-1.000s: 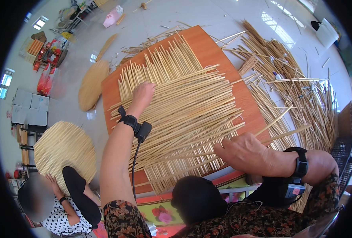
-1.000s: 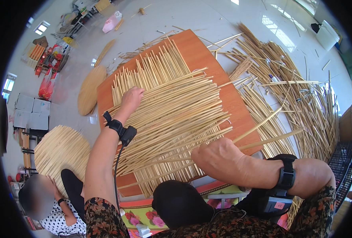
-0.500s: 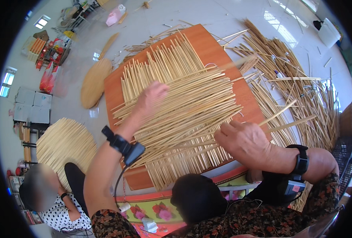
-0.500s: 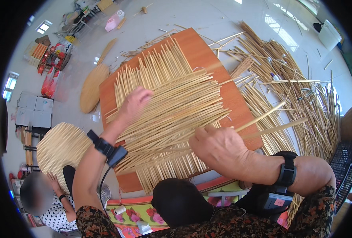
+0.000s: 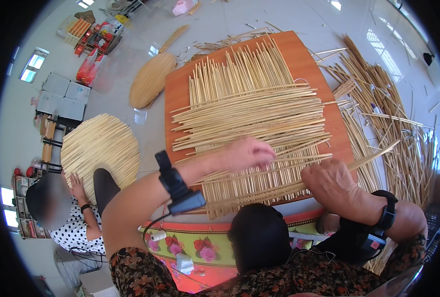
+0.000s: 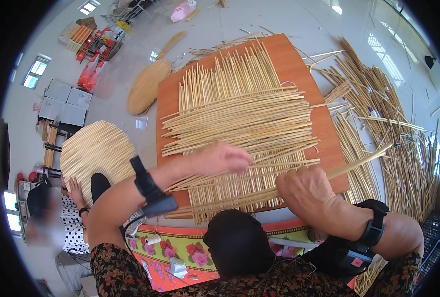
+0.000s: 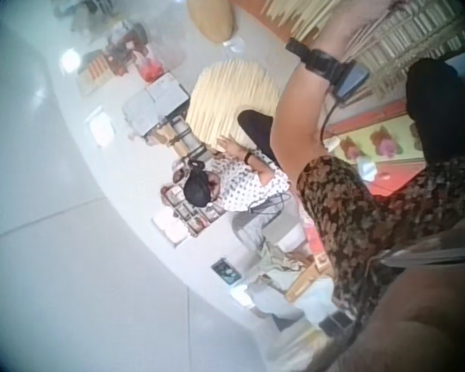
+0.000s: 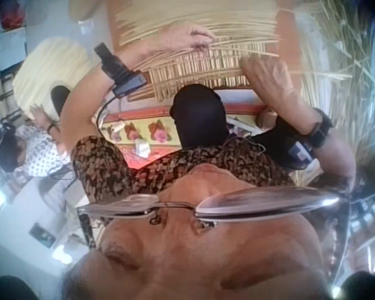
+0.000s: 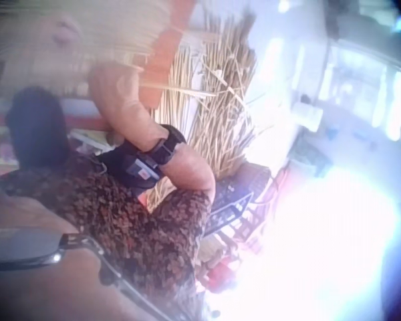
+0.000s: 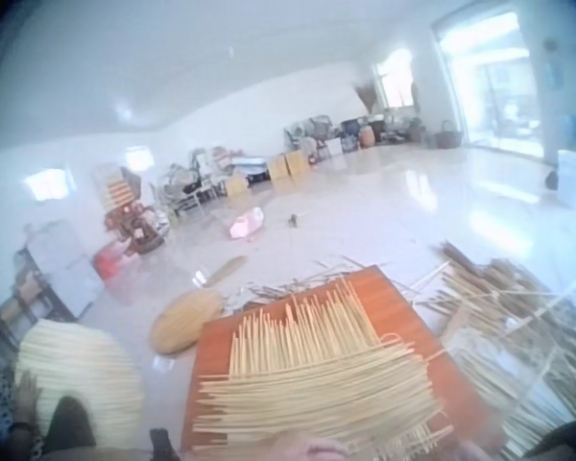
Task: The person sits on the floor and weaves thin bamboo strips into a flat mat. They repeatedly pick up bundles of strips, align them, and interlace them into the growing weave on a wooden board.
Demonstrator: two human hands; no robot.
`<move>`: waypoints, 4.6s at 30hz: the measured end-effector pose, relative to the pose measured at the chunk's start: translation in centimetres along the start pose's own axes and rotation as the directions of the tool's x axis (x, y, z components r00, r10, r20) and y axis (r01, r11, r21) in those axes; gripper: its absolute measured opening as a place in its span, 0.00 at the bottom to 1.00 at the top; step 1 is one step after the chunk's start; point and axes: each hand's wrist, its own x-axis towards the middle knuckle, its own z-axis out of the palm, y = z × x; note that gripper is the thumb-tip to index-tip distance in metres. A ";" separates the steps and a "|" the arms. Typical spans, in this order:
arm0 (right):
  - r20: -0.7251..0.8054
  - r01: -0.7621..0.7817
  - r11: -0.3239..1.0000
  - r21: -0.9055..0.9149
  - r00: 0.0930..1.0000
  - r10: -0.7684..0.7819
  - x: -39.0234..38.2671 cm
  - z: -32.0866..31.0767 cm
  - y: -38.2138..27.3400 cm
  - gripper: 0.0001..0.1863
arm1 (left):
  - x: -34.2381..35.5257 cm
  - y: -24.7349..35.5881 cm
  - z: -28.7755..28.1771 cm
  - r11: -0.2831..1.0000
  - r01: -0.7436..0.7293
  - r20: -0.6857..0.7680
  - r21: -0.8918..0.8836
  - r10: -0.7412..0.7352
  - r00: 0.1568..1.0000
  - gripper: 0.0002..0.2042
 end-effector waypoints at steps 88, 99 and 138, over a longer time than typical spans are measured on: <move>-0.216 -0.004 0.990 0.140 0.976 0.034 1.1 -0.4 0.6 0.07 | 1.9 -6.1 -4.5 0.963 -0.053 -0.465 0.264 0.175 0.868 0.08; -0.144 0.044 0.977 0.208 0.989 -0.014 0.8 -0.8 1.1 0.03 | -1.1 0.3 2.8 0.978 -0.116 0.137 -0.174 0.140 0.981 0.10; -0.204 0.136 0.989 0.065 0.972 -0.120 1.3 -0.6 -0.4 0.03 | -3.9 0.3 5.3 0.941 -0.296 -0.082 0.167 0.312 0.946 0.09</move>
